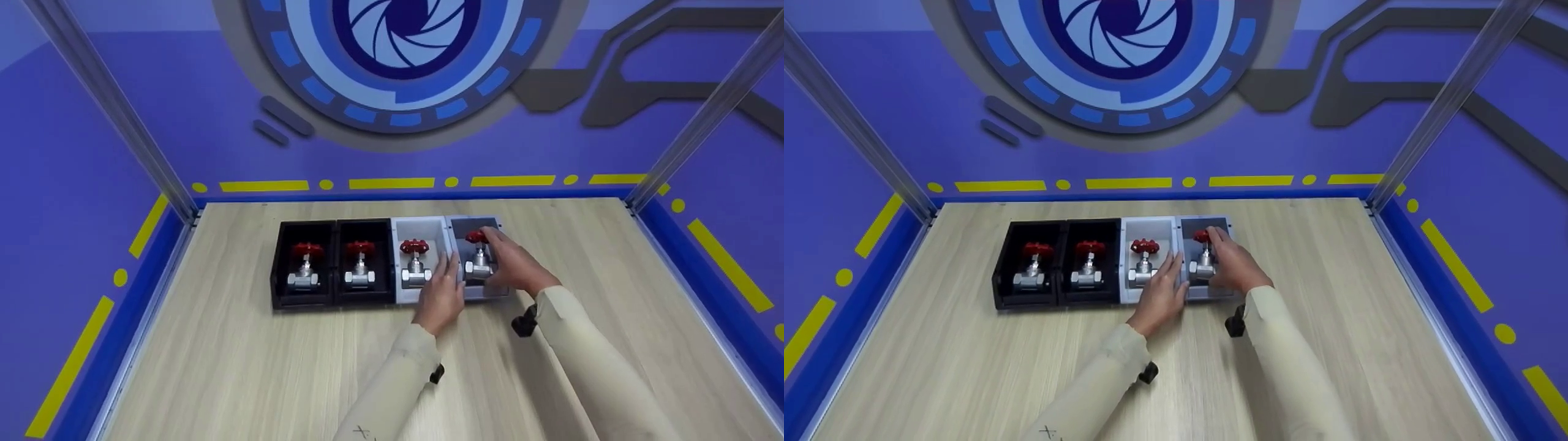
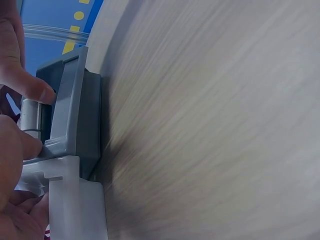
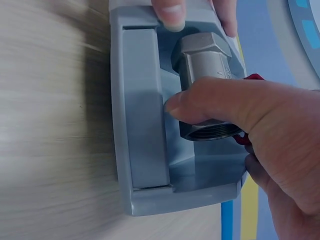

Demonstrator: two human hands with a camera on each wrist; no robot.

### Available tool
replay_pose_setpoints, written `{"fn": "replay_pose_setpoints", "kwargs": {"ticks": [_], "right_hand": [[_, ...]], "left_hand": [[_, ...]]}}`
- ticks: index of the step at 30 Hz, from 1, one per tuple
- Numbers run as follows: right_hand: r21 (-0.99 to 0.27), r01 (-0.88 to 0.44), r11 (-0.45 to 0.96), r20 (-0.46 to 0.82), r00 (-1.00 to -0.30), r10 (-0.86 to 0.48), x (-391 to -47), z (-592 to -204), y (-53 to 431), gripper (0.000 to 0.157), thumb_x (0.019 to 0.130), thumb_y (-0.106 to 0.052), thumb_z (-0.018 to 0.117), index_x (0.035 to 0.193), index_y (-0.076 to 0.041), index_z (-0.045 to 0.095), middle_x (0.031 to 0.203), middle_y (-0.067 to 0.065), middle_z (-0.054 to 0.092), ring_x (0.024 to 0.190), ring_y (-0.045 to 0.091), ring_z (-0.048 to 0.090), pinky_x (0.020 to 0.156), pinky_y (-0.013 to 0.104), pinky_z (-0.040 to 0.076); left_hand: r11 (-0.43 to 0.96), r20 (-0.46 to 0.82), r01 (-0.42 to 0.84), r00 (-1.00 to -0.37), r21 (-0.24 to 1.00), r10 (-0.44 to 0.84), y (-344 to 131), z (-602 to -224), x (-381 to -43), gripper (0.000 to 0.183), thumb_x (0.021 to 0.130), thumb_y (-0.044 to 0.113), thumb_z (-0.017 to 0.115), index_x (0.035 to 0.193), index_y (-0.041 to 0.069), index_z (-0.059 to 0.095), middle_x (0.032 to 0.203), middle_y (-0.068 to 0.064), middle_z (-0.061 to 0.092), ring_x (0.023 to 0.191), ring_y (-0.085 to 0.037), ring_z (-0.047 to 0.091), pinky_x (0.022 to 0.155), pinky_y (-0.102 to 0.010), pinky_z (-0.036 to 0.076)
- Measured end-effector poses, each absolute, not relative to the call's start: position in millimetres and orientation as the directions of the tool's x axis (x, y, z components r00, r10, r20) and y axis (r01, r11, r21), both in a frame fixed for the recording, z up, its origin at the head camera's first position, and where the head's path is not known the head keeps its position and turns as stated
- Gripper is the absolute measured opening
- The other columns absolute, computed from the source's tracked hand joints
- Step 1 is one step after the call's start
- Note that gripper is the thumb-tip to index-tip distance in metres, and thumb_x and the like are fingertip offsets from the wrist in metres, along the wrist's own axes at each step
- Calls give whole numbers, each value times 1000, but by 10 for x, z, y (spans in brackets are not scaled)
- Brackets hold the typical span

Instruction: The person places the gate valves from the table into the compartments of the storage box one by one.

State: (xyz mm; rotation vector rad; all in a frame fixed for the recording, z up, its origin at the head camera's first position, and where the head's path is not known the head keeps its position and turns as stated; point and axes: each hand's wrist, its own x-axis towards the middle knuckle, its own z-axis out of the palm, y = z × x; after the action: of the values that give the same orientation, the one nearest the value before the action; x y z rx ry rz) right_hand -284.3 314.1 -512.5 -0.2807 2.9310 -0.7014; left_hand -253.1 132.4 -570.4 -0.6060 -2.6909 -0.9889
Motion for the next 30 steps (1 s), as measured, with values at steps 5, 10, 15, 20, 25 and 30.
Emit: {"fn": "replay_pose_setpoints", "kwargs": {"ticks": [5, 10, 15, 20, 25, 30], "right_hand": [[-439, -159, 884, -78, -974, -214, -2862, -5125, 3129, 112, 61, -1, 87, 153, -6, 23, 157, 17, 27, 141, 35, 36, 111, 51, 35], [-432, -163, 887, -88, -971, -221, -2876, -5136, 3120, 113, 61, 3, 86, 153, -5, 21, 159, 18, 24, 141, 37, 34, 110, 52, 35], [-434, -156, 887, -100, -970, -220, -2883, -5150, 3105, 113, 62, 5, 84, 154, -5, 20, 160, 18, 22, 141, 38, 35, 108, 51, 38], [-429, -173, 886, -99, -967, -237, -2908, -5170, 3115, 112, 63, 5, 83, 154, -2, 18, 159, 21, 20, 139, 40, 36, 106, 51, 41], [-426, -153, 892, -130, -965, -227, -2922, -5178, 3084, 112, 65, 5, 83, 155, -4, 16, 160, 21, 16, 140, 41, 34, 106, 52, 40], [-413, -132, 901, -154, -965, -212, -2931, -5192, 3064, 111, 67, 6, 82, 155, -7, 15, 161, 19, 15, 141, 40, 32, 107, 51, 39]], "left_hand": [[688, 328, 445, -894, 574, 305, 1328, -5704, -2534, 67, 91, 18, 64, 150, 8, 35, 151, -24, 38, 102, -33, 68, 86, -36, 56], [684, 318, 440, -897, 582, 307, 1328, -5706, -2536, 67, 91, 19, 64, 150, 8, 35, 151, -24, 37, 104, -32, 67, 86, -35, 55], [681, 321, 441, -896, 584, 305, 1327, -5711, -2537, 66, 91, 18, 64, 149, 7, 36, 151, -25, 37, 103, -33, 67, 86, -35, 56], [707, 322, 442, -895, 552, 309, 1329, -5695, -2542, 64, 92, 19, 64, 149, 8, 37, 151, -24, 38, 103, -30, 68, 86, -35, 55], [709, 314, 435, -899, 555, 306, 1327, -5689, -2535, 65, 92, 20, 63, 150, 9, 36, 151, -24, 37, 102, -30, 68, 88, -34, 55], [702, 311, 436, -899, 563, 308, 1321, -5686, -2530, 65, 92, 19, 63, 150, 8, 36, 152, -24, 36, 104, -30, 67, 89, -34, 54]]}}
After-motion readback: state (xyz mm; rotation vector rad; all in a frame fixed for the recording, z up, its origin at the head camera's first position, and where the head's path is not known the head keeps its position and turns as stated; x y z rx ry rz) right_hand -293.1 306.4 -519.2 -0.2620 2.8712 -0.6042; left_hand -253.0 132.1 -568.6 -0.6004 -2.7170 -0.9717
